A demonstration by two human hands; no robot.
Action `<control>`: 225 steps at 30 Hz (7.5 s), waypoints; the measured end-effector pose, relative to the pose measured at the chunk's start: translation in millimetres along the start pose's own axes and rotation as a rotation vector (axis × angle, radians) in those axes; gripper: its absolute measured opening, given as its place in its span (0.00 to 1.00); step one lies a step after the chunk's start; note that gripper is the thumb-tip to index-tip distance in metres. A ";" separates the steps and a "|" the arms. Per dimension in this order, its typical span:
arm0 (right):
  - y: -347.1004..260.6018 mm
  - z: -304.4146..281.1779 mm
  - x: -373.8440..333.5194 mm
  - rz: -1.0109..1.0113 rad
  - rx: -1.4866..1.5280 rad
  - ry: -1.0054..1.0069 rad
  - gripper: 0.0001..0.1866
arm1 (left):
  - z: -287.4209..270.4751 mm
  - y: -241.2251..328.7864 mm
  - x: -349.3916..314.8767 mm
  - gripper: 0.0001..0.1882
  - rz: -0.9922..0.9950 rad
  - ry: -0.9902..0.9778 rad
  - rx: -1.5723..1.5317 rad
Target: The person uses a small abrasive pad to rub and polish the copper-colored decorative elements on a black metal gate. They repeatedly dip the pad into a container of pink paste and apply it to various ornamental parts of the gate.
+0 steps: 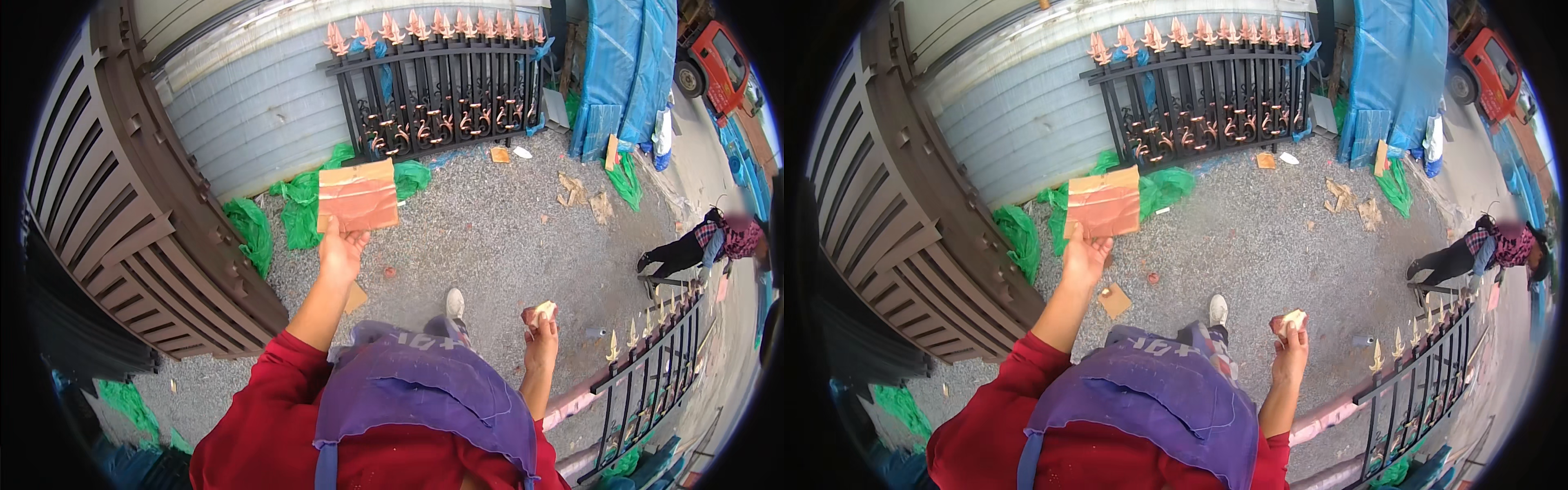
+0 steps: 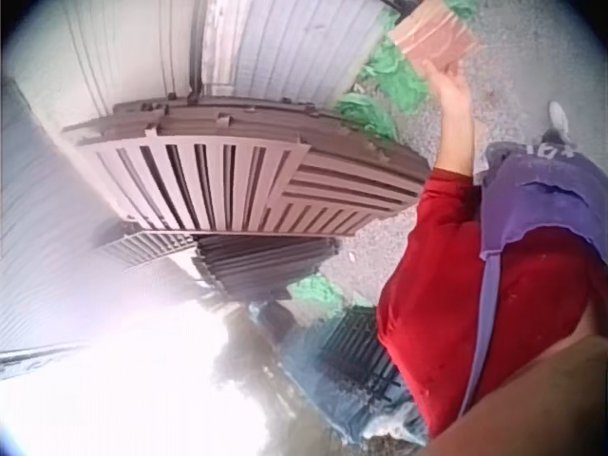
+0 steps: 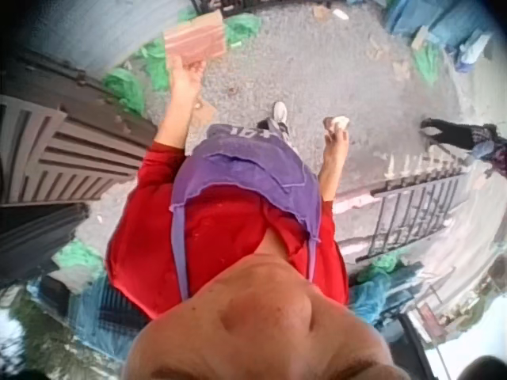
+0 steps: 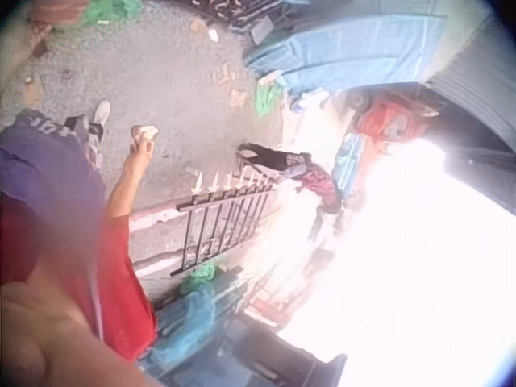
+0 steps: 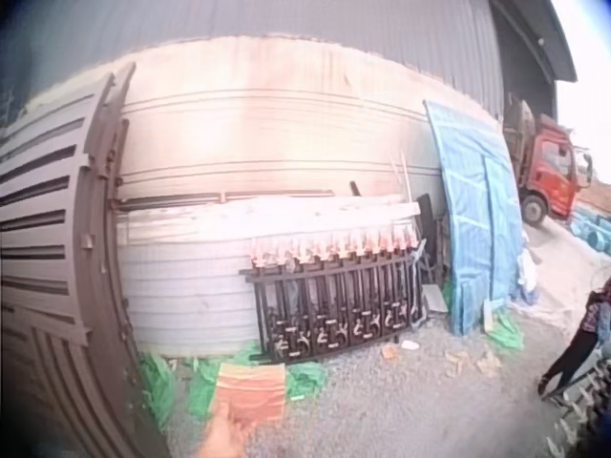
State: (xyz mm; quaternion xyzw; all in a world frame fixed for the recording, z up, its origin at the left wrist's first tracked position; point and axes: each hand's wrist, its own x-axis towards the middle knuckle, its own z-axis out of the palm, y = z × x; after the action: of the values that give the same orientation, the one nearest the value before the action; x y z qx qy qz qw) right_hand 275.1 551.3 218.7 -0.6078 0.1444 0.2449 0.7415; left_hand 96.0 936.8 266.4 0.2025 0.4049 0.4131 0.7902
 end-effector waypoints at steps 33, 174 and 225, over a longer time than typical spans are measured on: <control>258.6 253.6 143.0 0.192 -0.865 -0.766 0.16 | -236.7 -213.8 99.3 0.17 -0.156 0.544 0.003; 510.9 342.4 252.9 -0.565 -1.201 -1.541 0.40 | -420.7 -330.8 210.9 0.19 -0.140 0.495 -0.266; 753.4 296.3 390.4 -0.730 -1.484 -1.045 0.45 | -512.7 -287.0 199.4 0.25 -0.036 0.736 -0.269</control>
State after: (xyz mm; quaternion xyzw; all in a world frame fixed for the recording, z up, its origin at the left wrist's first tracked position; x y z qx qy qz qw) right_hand 171.8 1018.9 -541.9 -0.7421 -0.5901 0.2676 0.1716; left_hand -111.7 926.8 -318.2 -0.0717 0.6068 0.4937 0.6188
